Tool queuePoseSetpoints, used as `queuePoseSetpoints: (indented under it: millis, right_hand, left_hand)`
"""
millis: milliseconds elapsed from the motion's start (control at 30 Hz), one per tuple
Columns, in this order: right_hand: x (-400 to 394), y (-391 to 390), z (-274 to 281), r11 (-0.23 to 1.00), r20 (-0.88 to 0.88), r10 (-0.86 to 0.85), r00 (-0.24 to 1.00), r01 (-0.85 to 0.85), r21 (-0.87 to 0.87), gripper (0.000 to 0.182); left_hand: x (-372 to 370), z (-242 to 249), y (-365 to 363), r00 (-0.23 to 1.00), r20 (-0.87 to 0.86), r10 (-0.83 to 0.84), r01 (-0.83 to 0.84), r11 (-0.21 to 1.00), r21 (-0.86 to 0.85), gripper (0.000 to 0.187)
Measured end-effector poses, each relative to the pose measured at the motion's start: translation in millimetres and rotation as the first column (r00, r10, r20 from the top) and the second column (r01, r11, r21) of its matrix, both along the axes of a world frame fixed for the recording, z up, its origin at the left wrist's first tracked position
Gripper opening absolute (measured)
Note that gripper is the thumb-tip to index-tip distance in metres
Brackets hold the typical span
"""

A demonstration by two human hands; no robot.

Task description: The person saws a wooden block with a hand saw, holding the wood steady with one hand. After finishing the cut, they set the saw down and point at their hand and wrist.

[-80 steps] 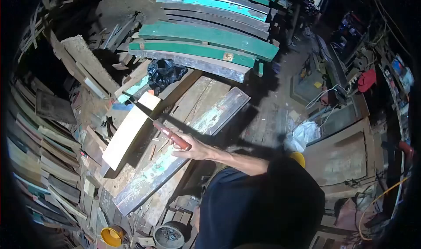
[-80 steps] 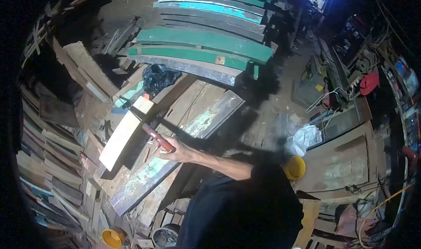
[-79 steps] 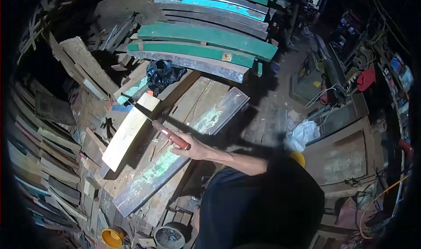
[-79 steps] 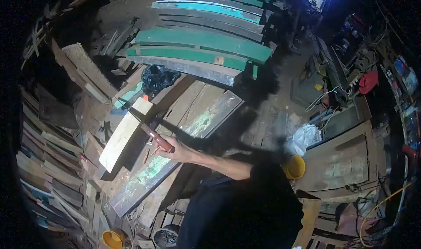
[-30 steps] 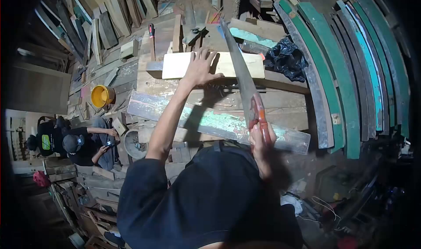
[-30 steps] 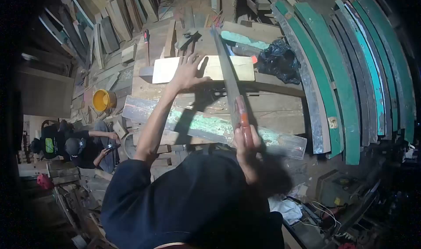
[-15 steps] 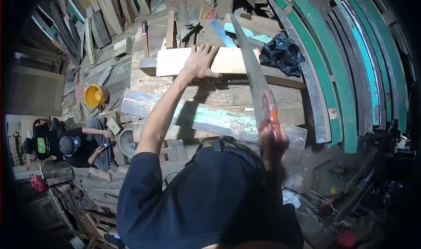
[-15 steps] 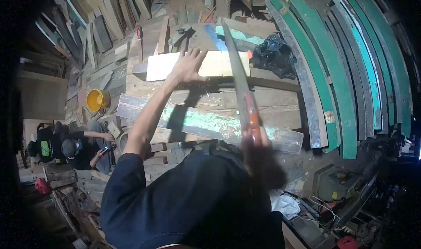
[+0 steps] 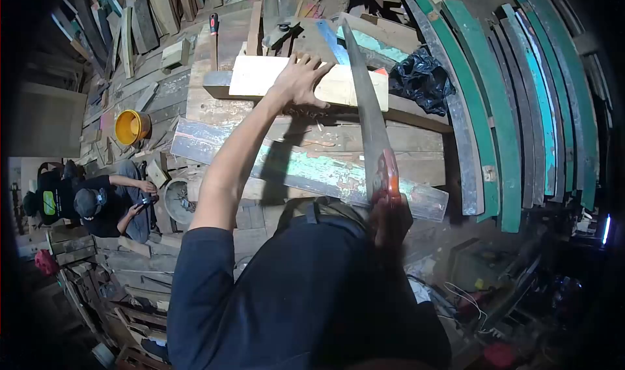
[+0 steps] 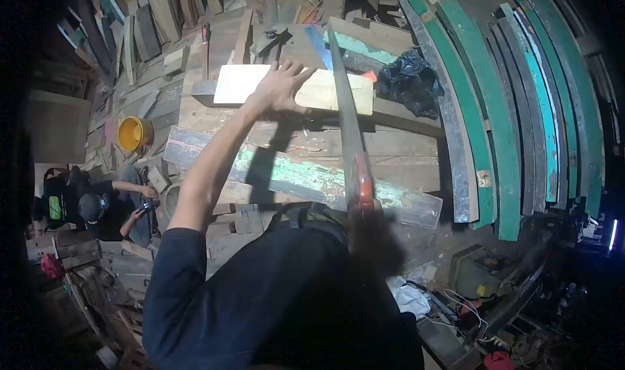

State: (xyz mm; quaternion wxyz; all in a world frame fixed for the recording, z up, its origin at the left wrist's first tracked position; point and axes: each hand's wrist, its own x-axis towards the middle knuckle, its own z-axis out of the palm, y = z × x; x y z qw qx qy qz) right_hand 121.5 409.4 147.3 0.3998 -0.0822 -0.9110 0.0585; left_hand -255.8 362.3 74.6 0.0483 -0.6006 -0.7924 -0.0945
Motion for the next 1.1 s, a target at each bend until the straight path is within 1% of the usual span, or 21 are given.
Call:
queuePoseSetpoints:
  millis: [67, 133, 200, 267, 300, 333, 433, 467, 533, 567, 600, 667, 700, 733, 767, 833, 867, 933, 967, 1033, 1100]
  right_hand:
    - [14.6, -8.7, 11.3, 0.998, 0.1, -0.015, 0.995, 0.021, -0.063, 0.01]
    - [10.5, -15.6, 13.2, 0.957, 0.268, -0.091, 0.959, 0.159, -0.241, 0.007]
    - [2.0, -25.7, 13.6, 0.864, 0.438, -0.133, 0.889, 0.321, -0.388, 0.006]
    - [-6.4, -32.0, 12.5, 0.727, 0.593, -0.127, 0.795, 0.481, -0.489, 0.007]
    - [-10.8, -32.0, 8.9, 0.847, 0.541, -0.169, 0.824, 0.402, -0.349, 0.007]
    - [-16.3, -29.3, 1.7, 0.931, 0.479, -0.194, 0.856, 0.315, -0.184, 0.008]
    - [-33.1, -24.7, -23.3, 0.838, 0.35, -0.138, 0.926, 0.298, -0.457, 0.01]
    - [-44.6, -18.5, -21.6, 0.719, 0.347, -0.116, 0.931, 0.32, -0.617, 0.012]
    - [-60.4, -6.5, -12.8, 0.435, 0.231, -0.043, 0.972, 0.226, -0.871, 0.012]
    - [-65.8, -2.3, -5.3, 0.282, 0.115, -0.004, 0.993, 0.111, -0.953, 0.009]
    - [-67.2, -0.5, -1.2, 0.117, -0.008, 0.018, 1.0, -0.01, -0.993, 0.007]
    - [-56.6, 0.6, -18.0, 0.373, 0.062, 0.026, 0.998, 0.047, -0.927, 0.007]
    - [-45.7, 1.4, -28.5, 0.591, 0.147, 0.054, 0.988, 0.087, -0.802, 0.007]
    - [-34.9, 2.1, -39.0, 0.787, 0.227, 0.027, 0.973, 0.12, -0.605, 0.007]
    - [-24.1, 2.9, -49.7, 0.916, 0.266, -0.036, 0.963, 0.138, -0.376, 0.007]
    - [-3.3, -18.3, -25.5, 0.715, 0.409, -0.039, 0.912, 0.311, -0.626, 0.016]
    - [7.0, -28.7, -13.4, 0.587, 0.479, -0.043, 0.877, 0.41, -0.698, 0.02]
    - [9.6, -24.9, -13.0, 0.576, 0.467, -0.044, 0.883, 0.405, -0.71, 0.016]
    - [12.3, -17.5, -12.4, 0.572, 0.438, 0.007, 0.899, 0.356, -0.739, 0.013]
    - [15.3, -10.1, -14.6, 0.501, 0.379, 0.069, 0.923, 0.296, -0.813, 0.01]
    - [17.5, -8.4, -19.1, 0.396, 0.337, 0.072, 0.939, 0.283, -0.873, 0.012]
  left_hand:
    - [0.2, -2.0, -0.5, 0.999, -0.033, -0.017, 0.019, 0.999, 0.05, 0.115]
    - [0.8, -0.9, 1.1, 1.0, 0.021, 0.007, -0.007, 1.0, 0.001, 0.115]
    - [3.4, 2.7, 2.6, 0.998, 0.048, 0.036, -0.033, 0.998, -0.052, 0.115]
    - [5.4, 2.5, 1.7, 0.999, 0.041, 0.036, -0.034, 0.999, -0.041, 0.115]
    - [6.3, 3.6, 0.6, 0.999, 0.035, 0.038, -0.037, 0.999, -0.036, 0.115]
    - [7.7, 5.0, 0.3, 0.999, 0.028, 0.042, -0.041, 0.998, -0.042, 0.115]
    - [5.3, 1.5, 0.8, 0.999, 0.043, 0.024, -0.023, 0.999, -0.027, 0.116]
    - [5.0, 2.0, 0.4, 1.0, 0.003, 0.019, -0.019, 1.0, -0.024, 0.116]
    - [1.7, -5.4, 0.4, 1.0, -0.019, 0.008, -0.008, 1.0, 0.01, 0.116]
    - [2.0, -4.8, 1.1, 1.0, -0.029, 0.003, -0.003, 1.0, 0.025, 0.116]
    - [1.3, -3.7, 2.6, 1.0, 0.01, 0.019, -0.019, 0.999, -0.029, 0.116]
    - [3.2, 1.0, 2.5, 1.0, 0.005, 0.031, -0.03, 0.998, -0.055, 0.116]
    - [4.4, 3.6, 1.6, 0.999, 0.0, 0.04, -0.04, 0.997, -0.068, 0.116]
    - [6.9, 7.7, 2.1, 0.998, -0.006, 0.066, -0.066, 0.994, -0.09, 0.116]
    - [5.9, 6.9, 2.0, 0.997, -0.015, 0.075, -0.076, 0.995, -0.068, 0.117]
    - [7.5, -1.3, 3.5, 0.996, -0.026, 0.091, -0.091, 0.995, -0.026, 0.117]
    - [8.3, 7.5, 3.5, 0.996, 0.034, 0.087, -0.084, 0.993, -0.084, 0.117]
    - [6.8, 6.4, 2.8, 0.997, -0.013, 0.082, -0.082, 0.995, -0.049, 0.117]
    - [7.4, 4.3, 2.7, 0.996, -0.036, 0.078, -0.079, 0.996, -0.031, 0.117]
    - [8.4, 1.8, 3.3, 0.996, -0.029, 0.086, -0.086, 0.996, -0.021, 0.116]
    - [8.0, 0.4, 3.2, 0.996, -0.036, 0.085, -0.086, 0.996, -0.001, 0.117]
